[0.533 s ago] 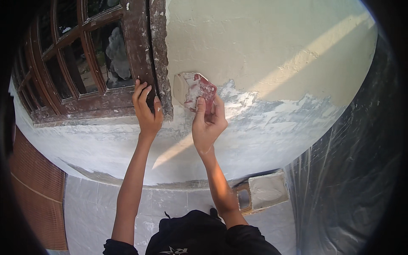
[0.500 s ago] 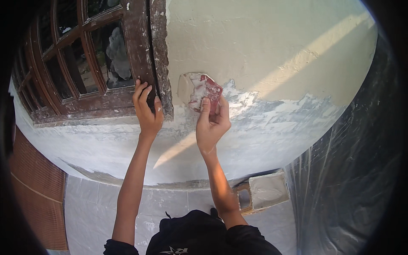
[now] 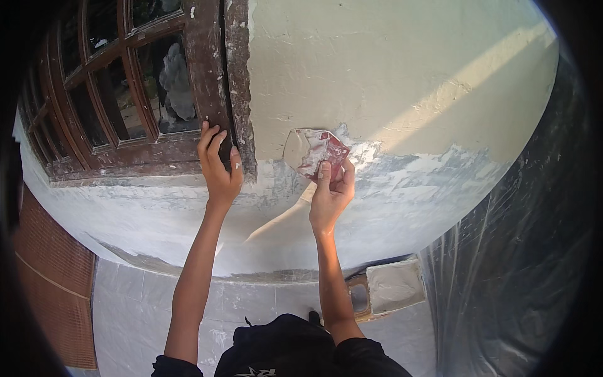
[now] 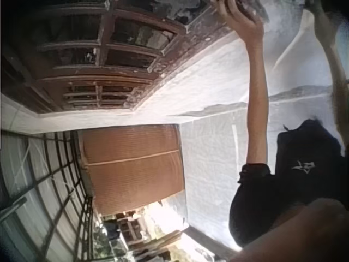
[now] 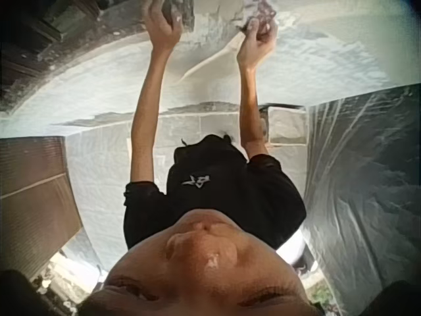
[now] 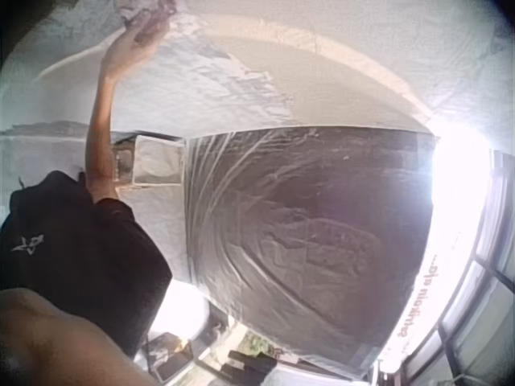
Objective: The person applies putty to a wall near a window frame with a spatula, patching an area of the wall.
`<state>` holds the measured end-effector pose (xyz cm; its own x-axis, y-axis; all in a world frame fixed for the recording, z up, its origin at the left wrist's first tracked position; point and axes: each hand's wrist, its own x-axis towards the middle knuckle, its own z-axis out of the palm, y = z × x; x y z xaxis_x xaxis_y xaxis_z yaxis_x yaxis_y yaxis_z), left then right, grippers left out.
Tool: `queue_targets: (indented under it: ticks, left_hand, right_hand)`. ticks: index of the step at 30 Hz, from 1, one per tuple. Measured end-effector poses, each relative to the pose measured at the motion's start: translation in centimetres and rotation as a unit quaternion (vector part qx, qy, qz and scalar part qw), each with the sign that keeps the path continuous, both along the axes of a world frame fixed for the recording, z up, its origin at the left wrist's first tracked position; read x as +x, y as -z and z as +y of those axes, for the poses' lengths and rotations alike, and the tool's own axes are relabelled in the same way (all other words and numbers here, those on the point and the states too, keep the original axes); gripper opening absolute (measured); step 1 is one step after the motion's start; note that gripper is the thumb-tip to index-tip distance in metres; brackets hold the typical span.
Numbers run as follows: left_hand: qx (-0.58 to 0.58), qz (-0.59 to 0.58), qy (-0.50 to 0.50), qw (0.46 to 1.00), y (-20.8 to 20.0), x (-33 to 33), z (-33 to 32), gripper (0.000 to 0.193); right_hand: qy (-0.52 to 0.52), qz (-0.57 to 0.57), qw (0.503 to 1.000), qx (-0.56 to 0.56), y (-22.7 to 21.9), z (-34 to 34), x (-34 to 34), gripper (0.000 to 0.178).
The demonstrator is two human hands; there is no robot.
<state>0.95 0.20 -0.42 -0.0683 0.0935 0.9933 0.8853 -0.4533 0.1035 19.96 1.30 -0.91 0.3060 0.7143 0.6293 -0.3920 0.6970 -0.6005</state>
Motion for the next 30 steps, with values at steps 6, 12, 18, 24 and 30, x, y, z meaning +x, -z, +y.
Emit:
queue_targets:
  ticks: [6,12,18,24,30]
  left_hand:
    - [0.002,0.004,0.005,1.0,-0.1,0.0,-0.2,0.036]
    - [-0.003,0.003,-0.006,1.0,0.0,-0.1,-0.2,0.036]
    - [0.006,0.003,0.01,1.0,-0.3,0.0,0.0,0.035]
    - [-0.004,0.004,-0.005,1.0,0.0,-0.1,-0.2,0.036]
    - [0.001,0.002,0.009,1.0,-0.1,-0.1,-0.2,0.035]
  right_hand:
    - [0.028,-0.01,0.999,0.009,0.6,0.3,0.0,0.026]
    - [0.004,0.046,0.999,0.022,-0.7,-1.6,-0.8,0.024]
    - [0.082,-0.029,0.996,-0.005,0.0,0.2,-1.3,0.027]
    - [0.011,0.048,0.999,-0.005,-1.0,-1.7,-0.6,0.027]
    - [0.076,-0.014,0.997,-0.004,-1.3,-0.1,-1.6,0.029]
